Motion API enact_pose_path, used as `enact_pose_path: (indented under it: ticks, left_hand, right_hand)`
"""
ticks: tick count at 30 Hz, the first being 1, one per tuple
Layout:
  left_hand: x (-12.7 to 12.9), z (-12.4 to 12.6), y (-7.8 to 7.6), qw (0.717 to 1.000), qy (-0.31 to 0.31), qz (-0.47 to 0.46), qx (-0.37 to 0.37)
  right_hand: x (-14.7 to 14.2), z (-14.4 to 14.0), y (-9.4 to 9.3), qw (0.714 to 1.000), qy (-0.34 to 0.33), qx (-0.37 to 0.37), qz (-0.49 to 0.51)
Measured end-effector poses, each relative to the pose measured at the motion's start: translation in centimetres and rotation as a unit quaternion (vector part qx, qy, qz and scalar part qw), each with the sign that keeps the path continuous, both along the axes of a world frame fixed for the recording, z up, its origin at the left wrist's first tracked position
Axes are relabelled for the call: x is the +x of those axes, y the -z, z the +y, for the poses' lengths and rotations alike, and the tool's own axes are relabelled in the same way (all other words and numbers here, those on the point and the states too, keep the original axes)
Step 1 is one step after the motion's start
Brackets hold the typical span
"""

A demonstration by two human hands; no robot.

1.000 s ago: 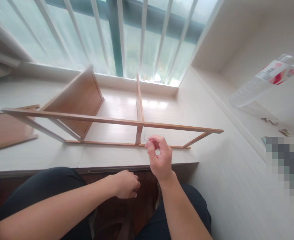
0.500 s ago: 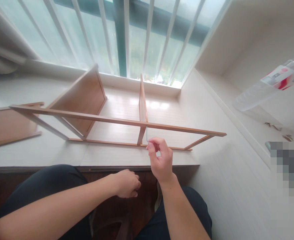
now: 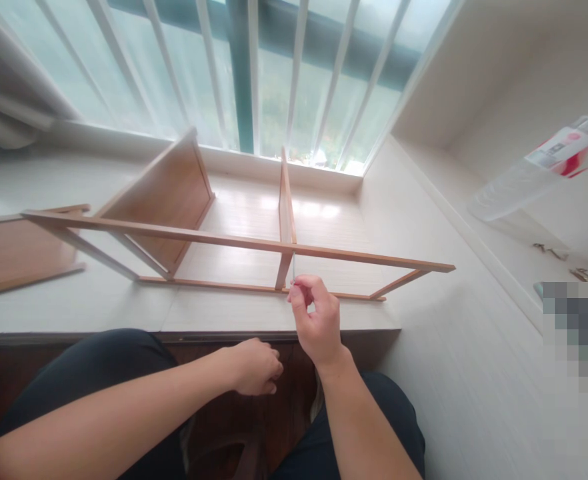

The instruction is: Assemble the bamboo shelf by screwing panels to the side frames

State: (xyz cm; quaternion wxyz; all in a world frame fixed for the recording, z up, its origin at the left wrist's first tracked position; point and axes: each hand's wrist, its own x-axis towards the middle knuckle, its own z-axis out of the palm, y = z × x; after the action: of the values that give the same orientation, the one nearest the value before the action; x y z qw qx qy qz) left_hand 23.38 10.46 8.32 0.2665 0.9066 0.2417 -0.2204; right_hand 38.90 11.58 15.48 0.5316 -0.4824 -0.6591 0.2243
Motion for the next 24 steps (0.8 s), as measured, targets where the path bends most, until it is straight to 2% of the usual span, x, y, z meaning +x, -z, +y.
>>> enact_pose_path:
  ticks: [8, 17, 24]
  left_hand:
    - [0.0, 0.0, 0.4, 1.0, 0.002, -0.005, -0.006]
    - [0.0, 0.0, 0.3, 1.0, 0.002, 0.002, -0.008]
    - [0.0, 0.1, 0.2, 1.0, 0.001, 0.001, -0.018]
  right_hand:
    - [-0.9, 0.2, -0.3, 1.0, -0.007, -0.02, 0.017]
    - [-2.3, 0.1, -0.5, 0.99, -0.036, -0.077, 0.117]
    - [-2.7, 0.2, -0.4, 0.987, -0.043, -0.088, 0.128]
